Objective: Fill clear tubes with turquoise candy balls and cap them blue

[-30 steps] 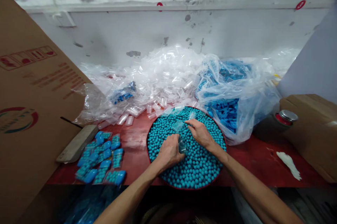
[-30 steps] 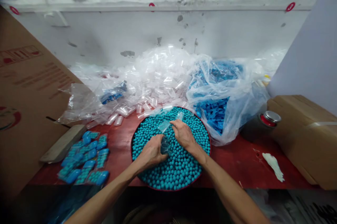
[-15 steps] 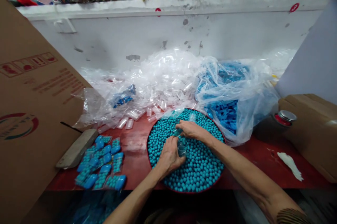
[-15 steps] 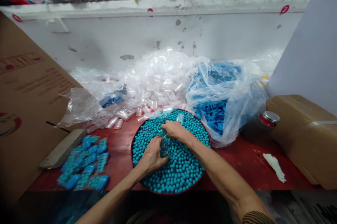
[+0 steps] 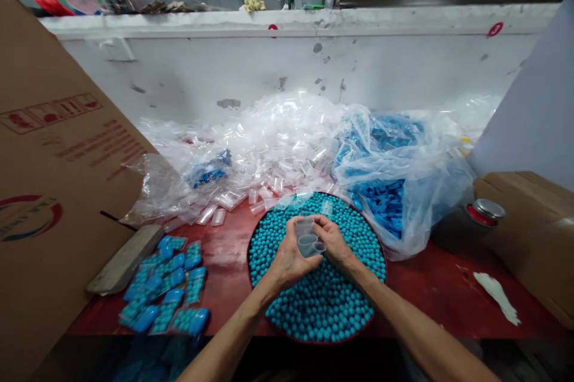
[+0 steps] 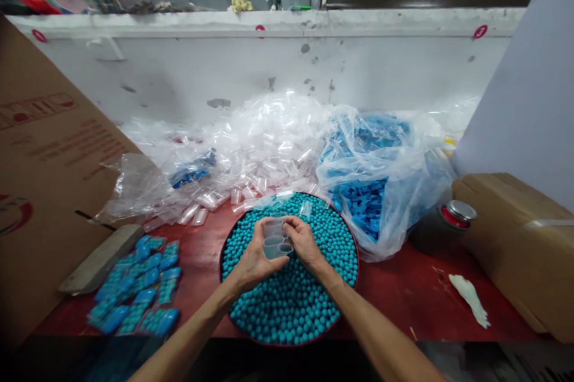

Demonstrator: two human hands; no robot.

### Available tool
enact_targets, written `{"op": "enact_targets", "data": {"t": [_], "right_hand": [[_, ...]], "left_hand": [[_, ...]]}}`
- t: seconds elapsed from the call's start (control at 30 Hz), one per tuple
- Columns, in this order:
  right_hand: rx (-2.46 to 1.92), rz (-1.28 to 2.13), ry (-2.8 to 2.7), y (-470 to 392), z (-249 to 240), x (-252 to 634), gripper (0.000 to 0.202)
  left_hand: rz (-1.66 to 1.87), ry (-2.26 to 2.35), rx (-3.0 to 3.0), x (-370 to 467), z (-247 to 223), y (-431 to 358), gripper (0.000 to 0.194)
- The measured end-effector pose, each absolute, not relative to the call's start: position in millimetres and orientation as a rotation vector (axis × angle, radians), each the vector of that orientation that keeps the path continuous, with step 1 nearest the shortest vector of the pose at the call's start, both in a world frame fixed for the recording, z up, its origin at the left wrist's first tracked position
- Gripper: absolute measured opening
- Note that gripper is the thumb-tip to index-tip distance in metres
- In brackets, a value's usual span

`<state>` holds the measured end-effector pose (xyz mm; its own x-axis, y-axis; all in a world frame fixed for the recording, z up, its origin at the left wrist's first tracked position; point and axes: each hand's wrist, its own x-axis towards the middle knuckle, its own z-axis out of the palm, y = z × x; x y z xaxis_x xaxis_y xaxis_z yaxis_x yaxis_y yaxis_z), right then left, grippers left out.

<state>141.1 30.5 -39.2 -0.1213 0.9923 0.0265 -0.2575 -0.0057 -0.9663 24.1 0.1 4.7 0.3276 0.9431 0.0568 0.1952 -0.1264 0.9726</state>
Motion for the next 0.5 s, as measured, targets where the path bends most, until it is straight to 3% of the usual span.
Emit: {"op": "enact_targets", "data": {"t": [0.13, 0.3, 0.5], "right_hand": [[-1.065, 1.282, -1.318, 28.4, -42.5, 148.8, 0.023], [-1.308, 1.135, -1.532, 35.0, -28.7, 164.1, 0.034], [-1.08, 1.0, -1.769, 30.9, -29.4, 137.5, 0.063]], "left_hand": [[0.83, 1.113, 1.643, 14.7, -0.6, 1.4, 0.095], [0.788, 1.276, 2.014, 3.4, -14.6, 4.7, 0.088], [0.785, 1.244, 2.112, 16.1, -31.5, 8.2, 0.072]]}}
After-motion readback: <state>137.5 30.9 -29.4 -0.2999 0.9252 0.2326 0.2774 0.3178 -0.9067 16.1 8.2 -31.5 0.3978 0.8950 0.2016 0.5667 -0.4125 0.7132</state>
